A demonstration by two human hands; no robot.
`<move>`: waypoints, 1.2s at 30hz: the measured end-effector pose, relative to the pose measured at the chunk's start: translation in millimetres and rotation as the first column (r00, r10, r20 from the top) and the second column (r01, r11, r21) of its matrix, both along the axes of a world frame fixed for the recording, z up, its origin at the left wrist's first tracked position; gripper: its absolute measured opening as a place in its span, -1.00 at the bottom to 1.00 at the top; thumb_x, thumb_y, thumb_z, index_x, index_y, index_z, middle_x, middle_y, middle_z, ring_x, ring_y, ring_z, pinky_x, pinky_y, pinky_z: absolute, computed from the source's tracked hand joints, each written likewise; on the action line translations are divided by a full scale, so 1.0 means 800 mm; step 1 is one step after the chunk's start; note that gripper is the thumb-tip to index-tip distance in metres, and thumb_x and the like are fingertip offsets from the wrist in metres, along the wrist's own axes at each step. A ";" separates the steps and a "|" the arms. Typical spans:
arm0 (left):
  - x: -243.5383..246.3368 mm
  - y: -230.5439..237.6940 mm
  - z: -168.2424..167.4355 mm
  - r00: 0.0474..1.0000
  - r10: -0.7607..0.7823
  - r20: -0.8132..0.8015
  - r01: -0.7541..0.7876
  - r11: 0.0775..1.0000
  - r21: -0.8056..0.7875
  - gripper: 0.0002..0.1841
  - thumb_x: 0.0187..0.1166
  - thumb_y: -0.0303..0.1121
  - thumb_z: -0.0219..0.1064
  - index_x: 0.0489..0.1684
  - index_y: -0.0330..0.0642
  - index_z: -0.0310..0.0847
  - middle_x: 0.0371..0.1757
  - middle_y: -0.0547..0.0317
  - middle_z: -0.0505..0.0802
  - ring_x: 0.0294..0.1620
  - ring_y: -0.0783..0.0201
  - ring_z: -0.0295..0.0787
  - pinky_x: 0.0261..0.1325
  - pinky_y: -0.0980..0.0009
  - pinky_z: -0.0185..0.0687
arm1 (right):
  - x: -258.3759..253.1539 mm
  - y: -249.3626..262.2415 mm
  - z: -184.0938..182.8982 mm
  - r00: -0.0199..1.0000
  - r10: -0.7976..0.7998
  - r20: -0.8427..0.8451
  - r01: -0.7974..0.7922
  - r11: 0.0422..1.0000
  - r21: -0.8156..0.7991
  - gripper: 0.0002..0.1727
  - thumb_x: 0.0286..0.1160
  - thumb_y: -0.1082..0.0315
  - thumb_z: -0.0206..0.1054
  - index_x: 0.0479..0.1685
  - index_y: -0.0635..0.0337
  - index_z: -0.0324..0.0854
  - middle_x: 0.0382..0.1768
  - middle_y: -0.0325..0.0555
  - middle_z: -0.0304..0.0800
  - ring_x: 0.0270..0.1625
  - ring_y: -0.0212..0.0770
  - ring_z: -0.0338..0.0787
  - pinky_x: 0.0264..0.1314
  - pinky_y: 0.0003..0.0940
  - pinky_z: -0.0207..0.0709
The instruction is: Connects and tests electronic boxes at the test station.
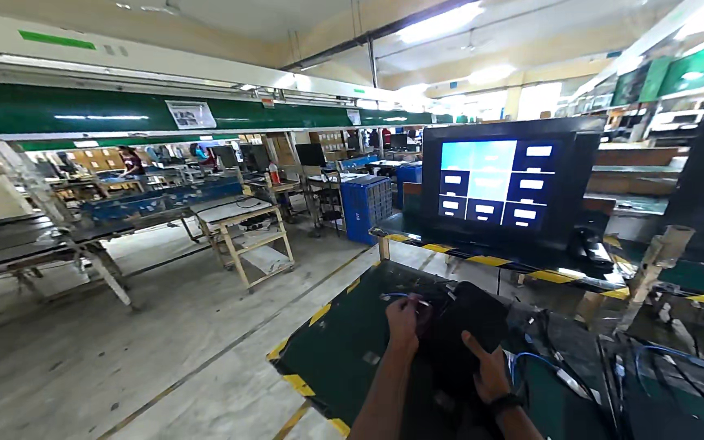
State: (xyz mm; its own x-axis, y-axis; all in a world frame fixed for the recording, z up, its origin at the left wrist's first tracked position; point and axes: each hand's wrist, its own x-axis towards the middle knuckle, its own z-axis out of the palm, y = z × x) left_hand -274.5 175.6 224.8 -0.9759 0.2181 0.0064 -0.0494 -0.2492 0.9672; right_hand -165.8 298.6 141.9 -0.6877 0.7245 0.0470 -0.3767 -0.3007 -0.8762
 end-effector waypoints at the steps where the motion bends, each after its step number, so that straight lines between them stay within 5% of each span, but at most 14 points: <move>1: -0.004 -0.002 0.004 1.000 0.016 0.004 -0.016 0.999 0.028 -0.74 0.83 -0.41 0.16 -0.03 -0.51 0.66 -0.23 -0.18 0.87 -0.28 0.10 0.91 -0.14 0.22 0.91 | 0.001 0.000 0.000 1.000 -0.007 -0.007 0.007 1.000 -0.006 0.09 -0.04 0.19 0.76 0.63 0.27 0.22 0.25 0.09 0.74 0.24 -0.16 0.82 0.25 -0.19 0.80; 5: -0.011 -0.003 0.008 0.954 -0.251 -0.166 0.202 0.943 -0.263 -0.73 0.76 -0.28 0.29 -0.02 -0.34 0.79 -0.11 -0.04 0.87 -0.09 0.19 0.79 0.11 0.20 0.73 | 0.005 0.006 0.000 1.000 0.030 0.006 -0.031 0.999 0.041 0.09 -0.07 0.20 0.75 0.62 0.32 0.24 0.25 0.09 0.75 0.24 -0.16 0.82 0.28 -0.19 0.79; 10: -0.024 -0.002 0.010 0.941 -0.338 -0.017 0.330 0.928 -0.171 -0.73 0.78 -0.27 0.27 0.07 -0.32 0.76 -0.18 0.00 0.84 -0.25 0.23 0.76 -0.08 0.30 0.75 | 0.005 0.004 -0.002 0.995 0.098 0.032 -0.100 0.992 0.080 0.17 -0.20 0.18 0.80 0.61 0.33 0.22 0.23 0.08 0.77 0.22 -0.15 0.84 0.27 -0.20 0.80; 13: -0.016 0.004 0.012 0.958 -0.270 -0.094 0.252 0.953 -0.170 -0.84 0.67 -0.38 0.41 -0.09 -0.33 0.77 -0.28 0.04 0.83 -0.34 0.28 0.74 -0.17 0.34 0.73 | 0.007 0.003 0.000 0.994 0.099 0.049 -0.102 0.992 0.069 0.22 -0.25 0.17 0.81 0.64 0.29 0.19 0.25 0.07 0.74 0.25 -0.18 0.81 0.28 -0.22 0.78; 17: 0.001 0.024 0.003 0.981 0.024 -0.190 -0.048 0.992 -0.119 -0.91 0.54 -0.48 0.49 -0.32 -0.33 0.83 -0.34 -0.01 0.87 -0.31 0.18 0.78 -0.14 0.18 0.71 | 0.007 -0.003 0.001 0.998 0.056 0.023 -0.057 0.997 0.050 0.16 -0.28 0.16 0.79 0.57 0.31 0.26 0.18 0.05 0.78 0.17 -0.18 0.85 0.20 -0.23 0.82; 21: 0.000 0.016 0.015 0.993 0.120 0.006 -0.120 0.983 0.137 -0.82 0.75 -0.47 0.27 0.02 -0.49 0.64 -0.24 -0.16 0.81 -0.34 0.10 0.85 -0.22 0.17 0.90 | 0.013 0.001 0.000 0.998 0.039 -0.058 -0.044 0.996 -0.078 -0.04 0.01 0.20 0.69 0.52 0.30 0.30 0.07 0.07 0.80 0.05 -0.17 0.87 0.07 -0.19 0.83; 24: -0.002 0.003 0.012 0.998 -0.049 -0.043 0.055 0.987 0.150 -0.81 0.71 -0.45 0.33 -0.01 -0.46 0.72 -0.20 -0.16 0.88 -0.27 0.05 0.89 -0.13 0.17 0.90 | 0.016 0.005 -0.002 0.994 0.048 -0.097 -0.061 0.988 -0.138 -0.18 0.16 0.19 0.60 0.47 0.31 0.35 0.01 0.09 0.83 0.00 -0.16 0.89 0.01 -0.17 0.85; 27: 0.011 -0.001 0.014 0.962 -0.214 -0.168 0.225 0.973 0.055 -0.84 0.66 -0.44 0.39 -0.07 -0.40 0.79 -0.18 -0.08 0.91 -0.19 0.12 0.90 0.00 0.23 0.88 | 0.014 0.005 0.001 0.994 0.078 -0.072 -0.087 0.987 -0.138 -0.13 0.08 0.17 0.62 0.48 0.30 0.32 -0.02 0.06 0.84 -0.05 -0.18 0.90 -0.05 -0.21 0.85; 36: 0.016 -0.001 0.013 0.934 -0.234 -0.270 0.221 0.972 -0.079 -0.85 0.53 -0.35 0.55 -0.25 -0.29 0.88 -0.30 0.06 0.92 -0.23 0.24 0.84 -0.02 0.27 0.78 | 0.012 0.007 -0.005 0.995 0.090 -0.051 -0.094 0.993 -0.077 0.06 -0.12 0.08 0.73 0.53 0.29 0.27 0.06 0.07 0.82 0.04 -0.16 0.88 0.06 -0.18 0.84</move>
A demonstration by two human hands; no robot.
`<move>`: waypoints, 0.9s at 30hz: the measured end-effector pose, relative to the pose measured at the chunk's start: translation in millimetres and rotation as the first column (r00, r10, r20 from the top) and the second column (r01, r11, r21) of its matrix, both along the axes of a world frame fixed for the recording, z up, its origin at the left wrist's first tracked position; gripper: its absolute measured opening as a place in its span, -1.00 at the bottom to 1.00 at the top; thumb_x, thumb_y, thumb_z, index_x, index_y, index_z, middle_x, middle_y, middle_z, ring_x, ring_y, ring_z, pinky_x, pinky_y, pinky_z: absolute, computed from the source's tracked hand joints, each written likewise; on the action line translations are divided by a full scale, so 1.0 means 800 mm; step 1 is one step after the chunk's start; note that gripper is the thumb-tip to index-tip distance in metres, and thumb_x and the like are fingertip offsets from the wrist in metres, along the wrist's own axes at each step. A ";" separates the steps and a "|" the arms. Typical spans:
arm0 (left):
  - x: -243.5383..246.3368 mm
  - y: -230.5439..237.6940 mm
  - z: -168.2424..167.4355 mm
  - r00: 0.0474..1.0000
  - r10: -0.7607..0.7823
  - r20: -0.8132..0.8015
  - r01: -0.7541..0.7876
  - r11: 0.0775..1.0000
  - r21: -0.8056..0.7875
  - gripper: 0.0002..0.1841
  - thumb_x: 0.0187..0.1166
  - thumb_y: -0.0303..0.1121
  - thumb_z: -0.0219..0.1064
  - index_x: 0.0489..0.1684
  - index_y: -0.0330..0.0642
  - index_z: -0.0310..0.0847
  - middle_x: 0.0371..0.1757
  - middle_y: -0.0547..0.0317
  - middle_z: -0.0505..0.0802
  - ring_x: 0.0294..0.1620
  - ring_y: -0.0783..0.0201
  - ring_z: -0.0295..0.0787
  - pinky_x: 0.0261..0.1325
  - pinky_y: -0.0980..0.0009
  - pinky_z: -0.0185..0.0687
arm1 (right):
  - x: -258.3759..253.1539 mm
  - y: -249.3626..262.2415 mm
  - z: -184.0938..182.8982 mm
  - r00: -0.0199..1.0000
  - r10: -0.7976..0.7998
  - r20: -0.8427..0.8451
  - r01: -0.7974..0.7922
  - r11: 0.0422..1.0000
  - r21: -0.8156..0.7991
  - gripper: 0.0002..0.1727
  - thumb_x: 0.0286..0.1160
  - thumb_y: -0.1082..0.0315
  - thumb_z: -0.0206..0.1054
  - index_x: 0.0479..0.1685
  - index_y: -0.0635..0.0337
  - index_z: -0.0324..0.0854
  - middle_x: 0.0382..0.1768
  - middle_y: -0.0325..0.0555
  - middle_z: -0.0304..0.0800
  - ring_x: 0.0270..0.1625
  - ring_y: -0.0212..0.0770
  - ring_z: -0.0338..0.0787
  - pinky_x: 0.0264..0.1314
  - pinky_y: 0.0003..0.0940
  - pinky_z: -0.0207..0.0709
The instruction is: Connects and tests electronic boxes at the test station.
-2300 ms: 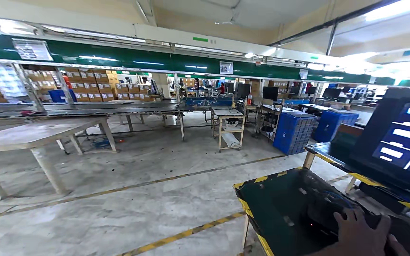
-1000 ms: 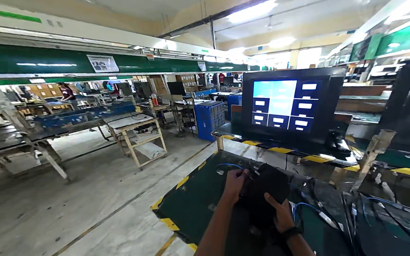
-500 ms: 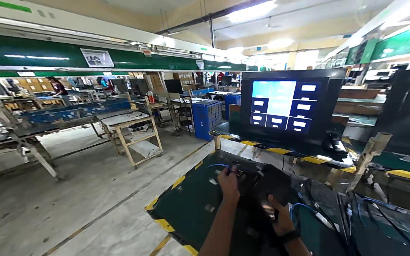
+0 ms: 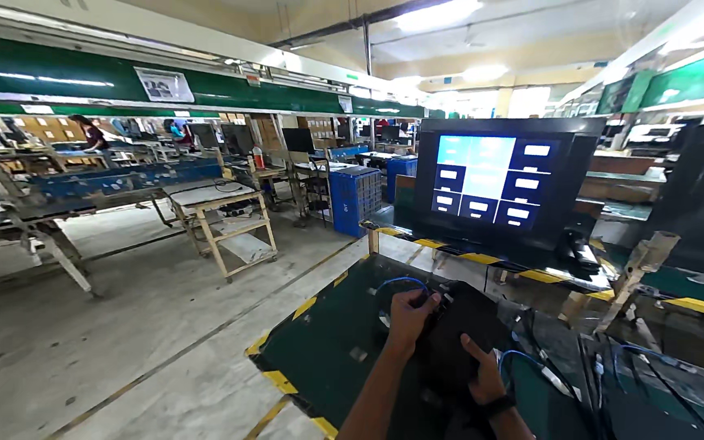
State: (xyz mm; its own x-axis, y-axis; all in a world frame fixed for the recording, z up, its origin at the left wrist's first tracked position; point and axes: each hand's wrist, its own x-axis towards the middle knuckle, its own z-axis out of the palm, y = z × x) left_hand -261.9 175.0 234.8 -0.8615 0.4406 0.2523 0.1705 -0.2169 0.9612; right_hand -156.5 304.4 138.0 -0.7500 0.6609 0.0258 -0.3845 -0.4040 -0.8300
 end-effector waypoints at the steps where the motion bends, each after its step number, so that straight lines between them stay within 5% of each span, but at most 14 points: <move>1: -0.001 -0.003 0.003 1.000 -0.009 0.013 0.009 0.999 -0.033 -0.85 0.52 -0.34 0.55 -0.26 -0.28 0.88 -0.29 0.07 0.91 -0.22 0.24 0.83 -0.01 0.27 0.77 | 0.000 0.000 0.000 1.000 -0.005 -0.005 0.005 1.000 0.007 0.09 -0.15 0.08 0.75 0.53 0.31 0.27 0.07 0.09 0.82 0.05 -0.14 0.89 0.07 -0.16 0.85; 10: -0.005 -0.020 0.004 1.000 0.016 0.012 -0.012 0.958 -0.287 -0.80 0.48 -0.28 0.59 -0.32 -0.26 0.83 -0.26 0.07 0.87 -0.17 0.25 0.79 0.03 0.23 0.72 | 0.006 -0.008 0.006 0.998 -0.011 0.070 0.004 0.996 0.092 0.10 -0.16 0.16 0.75 0.56 0.32 0.25 0.12 0.07 0.80 0.10 -0.17 0.88 0.13 -0.20 0.84; 15: 0.001 -0.045 0.005 0.984 -0.011 0.180 0.023 0.998 -0.065 -0.81 0.52 -0.45 0.53 -0.05 -0.39 0.79 0.04 -0.05 0.91 0.06 0.20 0.85 0.20 0.28 0.78 | 0.003 -0.012 0.008 0.999 0.047 0.028 -0.048 0.998 0.039 -0.03 -0.05 0.16 0.69 0.50 0.29 0.30 0.04 0.03 0.83 0.02 -0.21 0.89 0.05 -0.23 0.85; 20: 0.010 -0.058 0.016 0.950 -0.123 0.287 0.138 0.990 -0.033 -0.83 0.50 -0.52 0.52 -0.04 -0.41 0.80 -0.11 -0.05 0.91 -0.11 0.16 0.90 0.07 0.29 0.89 | 0.004 -0.007 0.005 0.999 0.051 0.007 -0.051 0.999 0.012 -0.12 0.02 0.16 0.65 0.43 0.31 0.35 -0.03 0.03 0.85 -0.03 -0.20 0.90 0.01 -0.20 0.86; 23: 0.012 -0.047 0.007 0.986 -0.057 0.156 0.071 0.994 -0.086 -0.84 0.45 -0.49 0.57 -0.11 -0.36 0.83 -0.16 0.01 0.92 -0.13 0.24 0.88 0.07 0.27 0.86 | 0.014 -0.008 0.007 0.999 0.001 0.046 -0.004 0.998 0.057 -0.32 0.25 0.25 0.56 0.40 0.32 0.44 -0.05 -0.05 0.87 -0.06 -0.26 0.89 0.00 -0.23 0.85; 27: 0.009 -0.044 -0.014 0.998 0.070 -0.003 -0.069 0.974 -0.216 -0.80 0.38 -0.36 0.64 -0.15 -0.24 0.90 -0.07 0.00 0.93 -0.01 0.21 0.85 0.19 0.14 0.76 | 0.017 -0.007 0.013 0.998 0.063 0.008 -0.064 0.983 0.170 -0.67 0.58 0.44 0.32 0.27 0.14 0.50 -0.10 -0.41 0.91 -0.03 -0.50 0.88 0.13 -0.43 0.80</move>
